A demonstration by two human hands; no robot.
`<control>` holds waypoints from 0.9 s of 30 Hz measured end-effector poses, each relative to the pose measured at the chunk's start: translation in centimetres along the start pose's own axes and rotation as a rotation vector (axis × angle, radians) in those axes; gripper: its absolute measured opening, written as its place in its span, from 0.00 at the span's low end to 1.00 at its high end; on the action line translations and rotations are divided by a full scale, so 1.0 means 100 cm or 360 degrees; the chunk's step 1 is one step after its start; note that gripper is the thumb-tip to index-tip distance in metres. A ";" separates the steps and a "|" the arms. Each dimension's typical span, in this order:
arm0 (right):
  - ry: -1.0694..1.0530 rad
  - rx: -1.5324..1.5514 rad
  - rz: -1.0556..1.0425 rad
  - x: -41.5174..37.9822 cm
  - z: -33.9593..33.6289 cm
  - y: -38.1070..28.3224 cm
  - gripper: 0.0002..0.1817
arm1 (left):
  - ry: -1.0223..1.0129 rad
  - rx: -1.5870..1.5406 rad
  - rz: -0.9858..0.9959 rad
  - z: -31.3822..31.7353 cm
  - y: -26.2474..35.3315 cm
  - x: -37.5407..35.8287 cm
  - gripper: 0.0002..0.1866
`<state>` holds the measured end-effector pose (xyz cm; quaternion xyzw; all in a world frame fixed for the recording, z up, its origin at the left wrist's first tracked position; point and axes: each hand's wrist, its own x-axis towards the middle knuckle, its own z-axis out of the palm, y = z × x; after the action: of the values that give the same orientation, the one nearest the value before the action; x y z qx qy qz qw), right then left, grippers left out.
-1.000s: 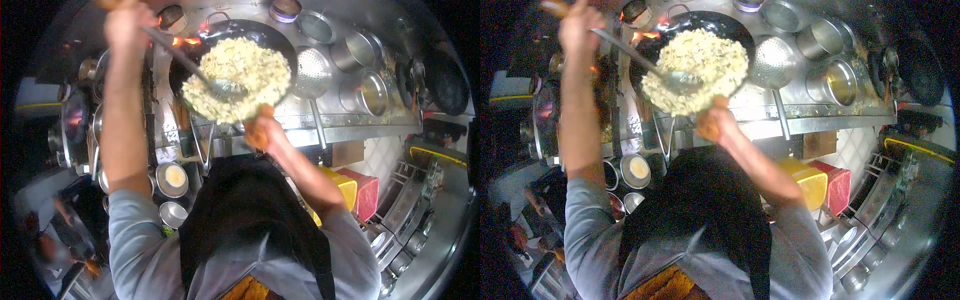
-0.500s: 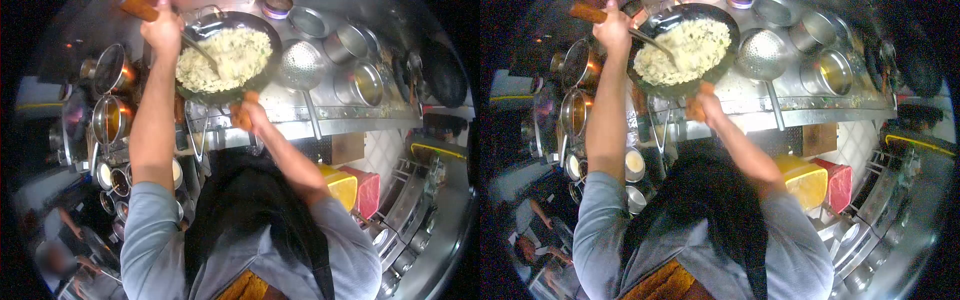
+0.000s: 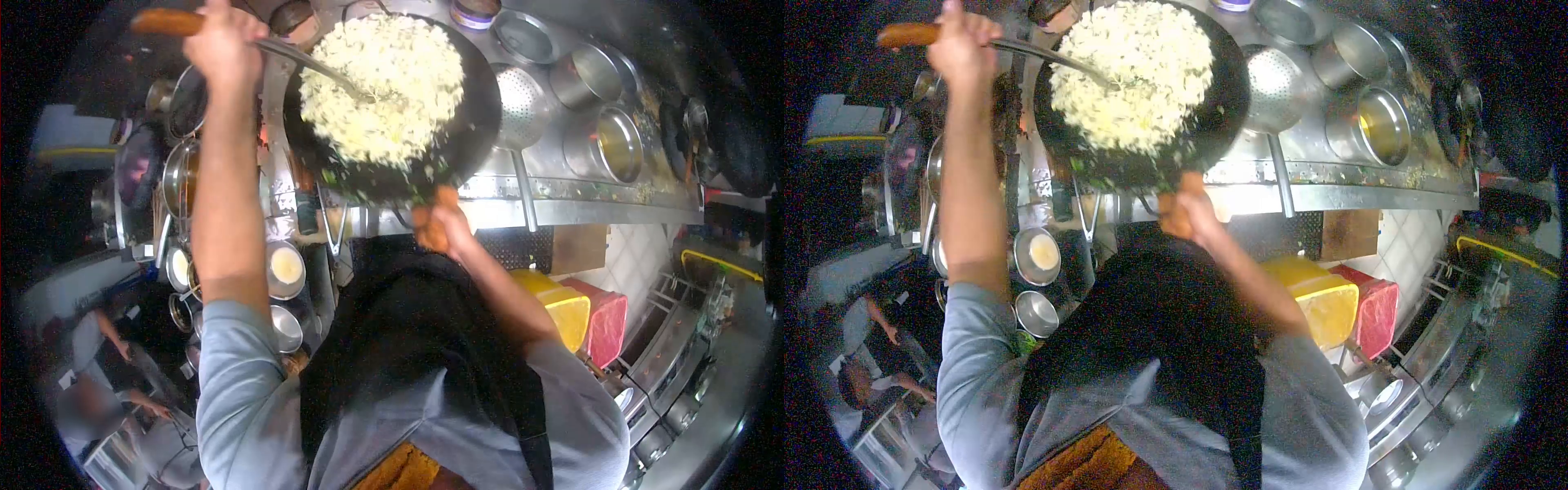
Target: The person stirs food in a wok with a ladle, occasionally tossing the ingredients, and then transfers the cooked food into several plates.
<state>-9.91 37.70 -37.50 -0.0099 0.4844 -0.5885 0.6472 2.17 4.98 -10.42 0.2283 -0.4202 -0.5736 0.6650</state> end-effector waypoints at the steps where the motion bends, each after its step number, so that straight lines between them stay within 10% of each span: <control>1: -0.0018 0.0065 -0.0010 -0.012 -0.003 -0.004 0.20 | 0.0032 0.0113 0.0031 0.011 0.026 -0.002 0.17; 4: -0.0058 0.0356 0.0093 0.003 0.016 -0.026 0.18 | -0.0709 0.0057 -0.0151 -0.015 0.070 -0.003 0.16; 6: -0.0018 0.0282 0.0144 0.060 0.042 -0.040 0.16 | -0.0094 0.0843 0.0321 -0.013 0.020 -0.046 0.16; 10: -0.0106 -0.0123 0.0022 0.050 0.000 0.005 0.20 | 0.0066 0.0250 0.0026 -0.026 -0.028 -0.022 0.17; 17: -0.0162 0.0309 0.0148 0.004 0.031 -0.054 0.19 | -0.0258 0.0461 0.0452 0.083 0.090 -0.014 0.19; 22: 0.0116 0.0364 0.0054 0.095 0.068 -0.063 0.09 | 0.0181 0.0725 0.0080 0.107 0.008 -0.045 0.19; 24: 0.0133 0.0350 0.0031 0.112 0.070 -0.060 0.10 | -0.0130 0.1121 0.0218 0.033 -0.091 -0.033 0.18; 26: 0.0178 0.0339 0.0009 0.121 0.062 -0.050 0.11 | 0.0039 0.0864 -0.0328 0.048 -0.061 -0.008 0.17; 27: 0.0155 0.0289 -0.0045 0.126 0.058 -0.046 0.11 | -0.0194 0.0635 -0.0080 0.017 -0.080 0.026 0.22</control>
<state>-11.74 23.29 -39.48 0.0708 0.4597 -0.6388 0.6128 -3.83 0.90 -15.00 0.3308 -0.5591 -0.5081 0.5655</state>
